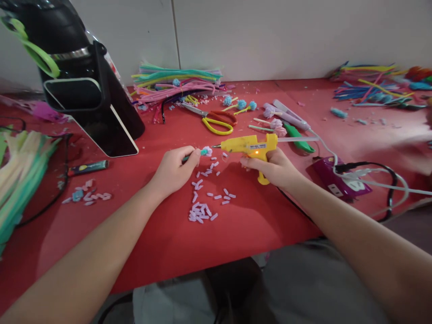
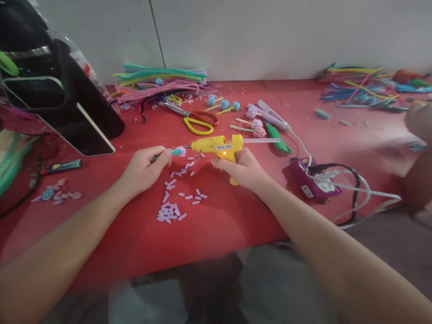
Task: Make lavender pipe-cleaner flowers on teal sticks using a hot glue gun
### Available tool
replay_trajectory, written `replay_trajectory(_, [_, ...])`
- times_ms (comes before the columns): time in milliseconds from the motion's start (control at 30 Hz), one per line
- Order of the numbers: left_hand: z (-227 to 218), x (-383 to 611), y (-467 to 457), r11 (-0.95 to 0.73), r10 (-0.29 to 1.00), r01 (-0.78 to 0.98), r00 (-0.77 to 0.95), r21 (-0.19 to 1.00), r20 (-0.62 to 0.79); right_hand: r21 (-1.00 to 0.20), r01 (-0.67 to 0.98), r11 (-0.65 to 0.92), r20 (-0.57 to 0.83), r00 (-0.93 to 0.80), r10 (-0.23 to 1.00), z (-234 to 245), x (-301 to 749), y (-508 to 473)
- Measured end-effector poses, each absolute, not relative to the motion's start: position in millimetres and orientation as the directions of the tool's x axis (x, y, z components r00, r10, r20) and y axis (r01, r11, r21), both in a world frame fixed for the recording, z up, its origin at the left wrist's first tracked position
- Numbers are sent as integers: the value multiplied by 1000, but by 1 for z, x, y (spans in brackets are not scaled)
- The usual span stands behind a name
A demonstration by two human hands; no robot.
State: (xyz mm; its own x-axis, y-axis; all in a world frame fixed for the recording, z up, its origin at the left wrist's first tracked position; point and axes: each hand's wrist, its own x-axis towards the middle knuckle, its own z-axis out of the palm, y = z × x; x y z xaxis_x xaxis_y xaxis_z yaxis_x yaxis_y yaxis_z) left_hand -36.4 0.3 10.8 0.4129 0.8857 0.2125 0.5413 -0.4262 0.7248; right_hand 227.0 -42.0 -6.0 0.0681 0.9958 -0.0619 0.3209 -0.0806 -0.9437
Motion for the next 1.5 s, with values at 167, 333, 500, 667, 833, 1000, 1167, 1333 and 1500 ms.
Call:
replay_trajectory(167, [12,-36,1,-440,879,538,423,719,221,-956,286,-70,-62,37,997,-6,222,-46])
replay_trajectory(333, [11,-35,1,-438,878,537,427,721,215,-953,293,-81,-75,32,997,-6,218,-47])
replay_trajectory(500, [12,-35,0,-440,879,546,425,713,217,-948,302,-98,-93,31,995,-7,217,-47])
replay_trajectory(667, [12,-35,1,-441,878,543,427,714,217,-946,315,-83,-76,34,997,-7,217,-47])
replay_trajectory(833, [12,-35,1,-433,881,538,422,723,213,-945,318,-80,-73,33,997,-6,216,-47])
replay_trajectory(1000, [12,-35,0,-425,884,533,420,732,207,-939,331,-95,-87,39,995,-4,215,-48])
replay_trajectory(1167, [12,-36,0,-418,886,523,417,743,205,-923,380,-64,-53,40,998,-3,217,-46])
replay_trajectory(1333, [12,-36,0,-399,885,489,426,775,187,-842,536,55,87,35,996,0,228,-42])
replay_trajectory(1500, [13,-36,0,-368,894,459,413,809,172,-722,681,122,281,127,951,3,243,-35])
